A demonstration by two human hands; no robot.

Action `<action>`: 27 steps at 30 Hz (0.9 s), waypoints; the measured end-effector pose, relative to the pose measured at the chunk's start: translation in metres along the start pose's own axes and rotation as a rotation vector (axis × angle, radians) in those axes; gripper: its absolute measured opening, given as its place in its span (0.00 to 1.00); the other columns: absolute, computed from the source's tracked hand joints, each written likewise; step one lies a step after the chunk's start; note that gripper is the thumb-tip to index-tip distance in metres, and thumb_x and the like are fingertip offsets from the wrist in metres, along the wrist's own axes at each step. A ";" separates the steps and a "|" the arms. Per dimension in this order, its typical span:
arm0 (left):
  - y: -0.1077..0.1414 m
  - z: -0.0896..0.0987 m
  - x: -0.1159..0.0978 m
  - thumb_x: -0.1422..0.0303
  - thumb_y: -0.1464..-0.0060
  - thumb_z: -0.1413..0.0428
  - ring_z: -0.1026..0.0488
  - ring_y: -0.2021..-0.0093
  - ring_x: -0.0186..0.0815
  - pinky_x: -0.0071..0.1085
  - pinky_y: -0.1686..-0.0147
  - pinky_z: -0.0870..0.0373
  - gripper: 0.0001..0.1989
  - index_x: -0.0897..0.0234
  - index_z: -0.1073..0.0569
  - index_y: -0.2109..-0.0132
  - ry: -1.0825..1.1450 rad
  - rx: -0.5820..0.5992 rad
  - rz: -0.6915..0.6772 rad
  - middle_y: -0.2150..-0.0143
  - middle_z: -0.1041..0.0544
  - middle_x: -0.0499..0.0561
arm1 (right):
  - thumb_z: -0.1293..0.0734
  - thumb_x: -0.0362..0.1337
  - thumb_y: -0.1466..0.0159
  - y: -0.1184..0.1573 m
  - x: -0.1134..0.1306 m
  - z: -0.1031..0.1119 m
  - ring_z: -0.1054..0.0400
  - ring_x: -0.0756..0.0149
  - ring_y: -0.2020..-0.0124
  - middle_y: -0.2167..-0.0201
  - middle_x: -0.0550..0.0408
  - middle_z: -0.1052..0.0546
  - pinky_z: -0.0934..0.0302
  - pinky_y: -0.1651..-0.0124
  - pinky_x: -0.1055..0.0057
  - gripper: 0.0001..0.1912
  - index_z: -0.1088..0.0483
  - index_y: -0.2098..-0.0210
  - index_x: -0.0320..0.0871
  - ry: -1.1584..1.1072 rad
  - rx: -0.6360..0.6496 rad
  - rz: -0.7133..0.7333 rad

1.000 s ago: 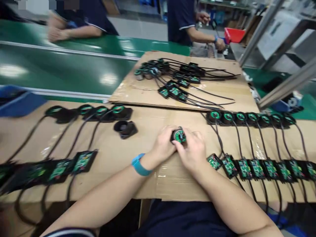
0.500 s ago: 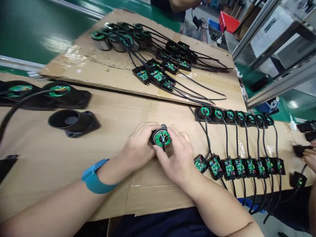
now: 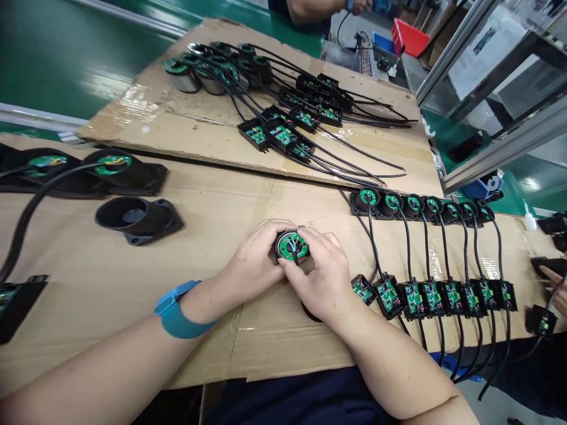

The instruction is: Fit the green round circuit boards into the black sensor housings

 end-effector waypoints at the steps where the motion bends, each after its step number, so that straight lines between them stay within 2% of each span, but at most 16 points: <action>1: 0.000 0.000 0.000 0.79 0.49 0.45 0.26 0.50 0.43 0.43 0.48 0.26 0.21 0.63 0.32 0.48 -0.004 -0.011 0.000 0.51 0.25 0.56 | 0.26 0.35 0.37 0.001 -0.002 0.000 0.25 0.56 0.51 0.49 0.46 0.20 0.29 0.47 0.54 0.22 0.29 0.44 0.44 0.017 -0.011 -0.011; 4: 0.002 0.001 0.000 0.78 0.48 0.45 0.25 0.50 0.43 0.42 0.48 0.25 0.20 0.62 0.32 0.47 -0.005 -0.040 0.010 0.51 0.24 0.55 | 0.25 0.37 0.37 0.004 -0.004 -0.001 0.25 0.54 0.52 0.50 0.44 0.20 0.29 0.47 0.52 0.25 0.30 0.42 0.42 0.042 -0.035 -0.017; 8: 0.002 0.001 0.009 0.71 0.46 0.37 0.24 0.52 0.43 0.41 0.51 0.24 0.19 0.61 0.31 0.48 0.030 -0.041 0.083 0.51 0.23 0.55 | 0.24 0.39 0.38 0.008 -0.004 -0.001 0.26 0.51 0.48 0.46 0.42 0.22 0.29 0.44 0.51 0.34 0.35 0.35 0.43 0.002 0.003 -0.034; 10: 0.001 0.002 0.013 0.70 0.47 0.36 0.24 0.52 0.43 0.41 0.51 0.24 0.20 0.61 0.31 0.49 0.034 -0.047 0.118 0.51 0.23 0.54 | 0.23 0.39 0.40 0.011 -0.007 -0.004 0.26 0.51 0.47 0.43 0.41 0.24 0.29 0.44 0.51 0.39 0.38 0.33 0.44 -0.032 0.067 -0.084; 13: 0.001 0.005 0.017 0.70 0.48 0.35 0.24 0.50 0.43 0.41 0.48 0.25 0.21 0.61 0.30 0.48 -0.007 -0.068 0.136 0.50 0.23 0.54 | 0.23 0.34 0.41 0.018 -0.016 -0.016 0.24 0.55 0.53 0.45 0.42 0.23 0.26 0.49 0.56 0.45 0.44 0.29 0.44 -0.079 0.215 -0.202; 15: 0.001 0.007 0.017 0.69 0.47 0.35 0.24 0.49 0.43 0.42 0.47 0.25 0.22 0.61 0.30 0.47 -0.037 -0.081 0.129 0.50 0.23 0.54 | 0.27 0.29 0.40 0.023 -0.019 -0.021 0.22 0.58 0.58 0.50 0.44 0.21 0.25 0.53 0.59 0.41 0.43 0.30 0.42 -0.086 0.271 -0.259; 16: 0.001 0.008 0.018 0.69 0.46 0.35 0.24 0.48 0.43 0.43 0.46 0.26 0.22 0.61 0.30 0.46 -0.045 -0.084 0.127 0.49 0.23 0.55 | 0.29 0.28 0.39 0.023 -0.019 -0.020 0.22 0.59 0.60 0.53 0.46 0.19 0.25 0.55 0.61 0.35 0.38 0.33 0.41 -0.080 0.276 -0.267; 18: 0.000 0.008 0.019 0.70 0.45 0.35 0.25 0.47 0.44 0.44 0.45 0.26 0.22 0.61 0.31 0.45 -0.056 -0.073 0.127 0.48 0.23 0.55 | 0.33 0.27 0.36 0.021 -0.015 -0.012 0.22 0.61 0.63 0.59 0.48 0.18 0.25 0.56 0.63 0.21 0.28 0.44 0.39 -0.061 0.244 -0.239; 20: 0.000 0.008 0.018 0.71 0.44 0.36 0.26 0.46 0.44 0.45 0.44 0.27 0.22 0.61 0.32 0.44 -0.074 -0.050 0.123 0.47 0.24 0.56 | 0.35 0.27 0.34 0.015 -0.009 0.000 0.23 0.62 0.64 0.63 0.49 0.18 0.26 0.57 0.65 0.11 0.24 0.55 0.39 -0.034 0.177 -0.177; 23: 0.000 0.006 0.016 0.71 0.44 0.36 0.27 0.45 0.45 0.48 0.43 0.28 0.22 0.62 0.33 0.44 -0.090 -0.015 0.115 0.47 0.24 0.57 | 0.37 0.29 0.32 0.008 -0.001 0.017 0.23 0.62 0.65 0.66 0.50 0.19 0.27 0.58 0.66 0.10 0.24 0.58 0.40 -0.010 0.087 -0.095; 27: -0.001 0.003 0.017 0.71 0.43 0.37 0.27 0.44 0.45 0.49 0.42 0.28 0.22 0.62 0.33 0.44 -0.050 0.011 0.103 0.46 0.25 0.58 | 0.37 0.31 0.30 0.001 0.001 0.021 0.24 0.62 0.65 0.66 0.51 0.19 0.27 0.58 0.66 0.08 0.25 0.60 0.41 -0.008 0.074 -0.080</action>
Point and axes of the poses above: each hand's wrist, its own y-axis away from the middle knuckle, its own z-axis out of the back of the hand, x = y × z, the point moved 10 cm from there along -y, towards the middle knuckle
